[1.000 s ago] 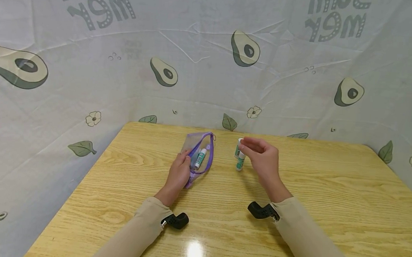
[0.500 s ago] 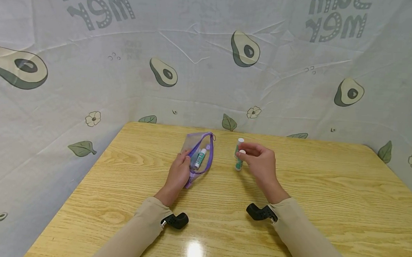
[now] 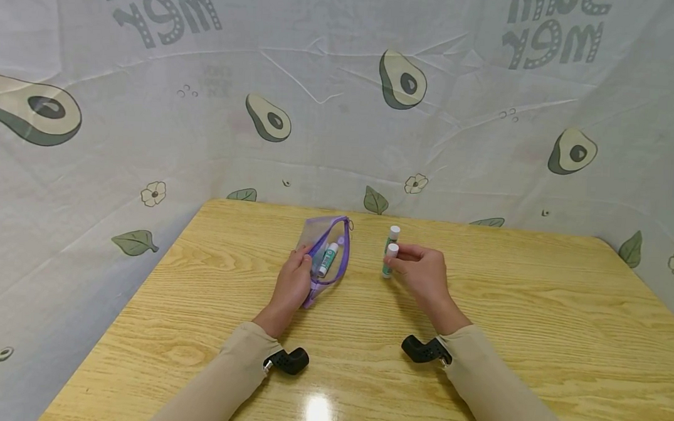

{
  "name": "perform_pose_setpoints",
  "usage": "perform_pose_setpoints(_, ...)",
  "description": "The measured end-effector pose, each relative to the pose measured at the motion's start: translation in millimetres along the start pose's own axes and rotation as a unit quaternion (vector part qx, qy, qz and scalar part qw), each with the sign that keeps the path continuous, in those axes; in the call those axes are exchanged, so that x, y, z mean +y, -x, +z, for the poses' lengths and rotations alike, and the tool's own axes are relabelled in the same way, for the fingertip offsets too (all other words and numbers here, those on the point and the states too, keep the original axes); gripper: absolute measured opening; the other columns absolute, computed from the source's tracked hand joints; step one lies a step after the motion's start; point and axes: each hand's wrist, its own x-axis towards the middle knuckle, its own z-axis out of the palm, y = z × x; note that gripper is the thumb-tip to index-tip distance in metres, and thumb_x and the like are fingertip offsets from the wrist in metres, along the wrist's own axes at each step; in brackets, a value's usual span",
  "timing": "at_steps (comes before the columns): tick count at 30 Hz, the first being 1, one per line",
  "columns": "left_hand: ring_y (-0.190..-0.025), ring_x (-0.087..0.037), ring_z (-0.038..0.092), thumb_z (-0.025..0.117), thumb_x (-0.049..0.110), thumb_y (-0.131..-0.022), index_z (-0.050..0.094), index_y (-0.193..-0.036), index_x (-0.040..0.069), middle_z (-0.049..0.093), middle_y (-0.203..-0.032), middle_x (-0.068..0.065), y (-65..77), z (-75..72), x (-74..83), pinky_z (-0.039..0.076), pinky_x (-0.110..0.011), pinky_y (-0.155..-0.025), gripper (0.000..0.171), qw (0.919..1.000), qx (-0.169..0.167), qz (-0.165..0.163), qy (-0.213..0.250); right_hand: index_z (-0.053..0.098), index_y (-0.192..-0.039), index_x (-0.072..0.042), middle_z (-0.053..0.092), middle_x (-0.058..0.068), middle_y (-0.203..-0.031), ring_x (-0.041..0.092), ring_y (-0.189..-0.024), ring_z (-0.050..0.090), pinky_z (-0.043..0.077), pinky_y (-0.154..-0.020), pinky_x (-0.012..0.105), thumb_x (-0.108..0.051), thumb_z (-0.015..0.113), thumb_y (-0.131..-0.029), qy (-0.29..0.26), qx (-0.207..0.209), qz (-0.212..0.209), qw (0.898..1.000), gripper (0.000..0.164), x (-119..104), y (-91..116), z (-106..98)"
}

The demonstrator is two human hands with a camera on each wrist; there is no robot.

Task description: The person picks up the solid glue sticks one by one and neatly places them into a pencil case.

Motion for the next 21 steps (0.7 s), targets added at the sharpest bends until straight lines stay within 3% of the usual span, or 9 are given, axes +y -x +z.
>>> perform_pose_setpoints(4,-0.168,-0.037,0.009,0.033,0.025,-0.115,0.043,-0.162,0.006,0.026,-0.177,-0.015,0.0,-0.3,0.7,0.011,-0.057,-0.136,0.051,1.0,0.0,0.002,-0.004,0.07,-0.135,0.002,0.073,0.023,-0.135,0.032,-0.128,0.071,0.06,-0.107,0.04,-0.013,0.077,-0.098,0.008,-0.008,0.005,1.0,0.041,2.4,-1.1,0.7)
perform_pose_setpoints(12,-0.168,-0.037,0.009,0.033,0.025,-0.115,0.042,-0.163,0.007,0.026,-0.177,-0.015,0.7,-0.1,0.1,0.01,-0.058,-0.136,0.052,1.0,-0.001,0.003,0.002,0.07,-0.135,0.004,0.073,0.023,-0.134,0.03,-0.124,0.073,0.062,-0.099,0.033,-0.012,0.075,-0.099,0.008,-0.016,0.004,1.0,0.04,4.4,-0.7,2.1)
perform_pose_setpoints(21,-0.168,-0.036,0.008,0.033,0.026,-0.115,0.042,-0.163,0.008,0.026,-0.177,-0.014,-0.2,-0.7,-1.9,0.01,-0.057,-0.136,0.052,0.9999,-0.002,0.008,0.015,0.069,-0.136,0.003,0.072,0.023,-0.136,0.028,-0.123,0.073,0.062,-0.1,0.033,-0.013,0.076,-0.098,0.001,-0.014,0.01,1.0,0.042,2.6,-0.5,2.7)
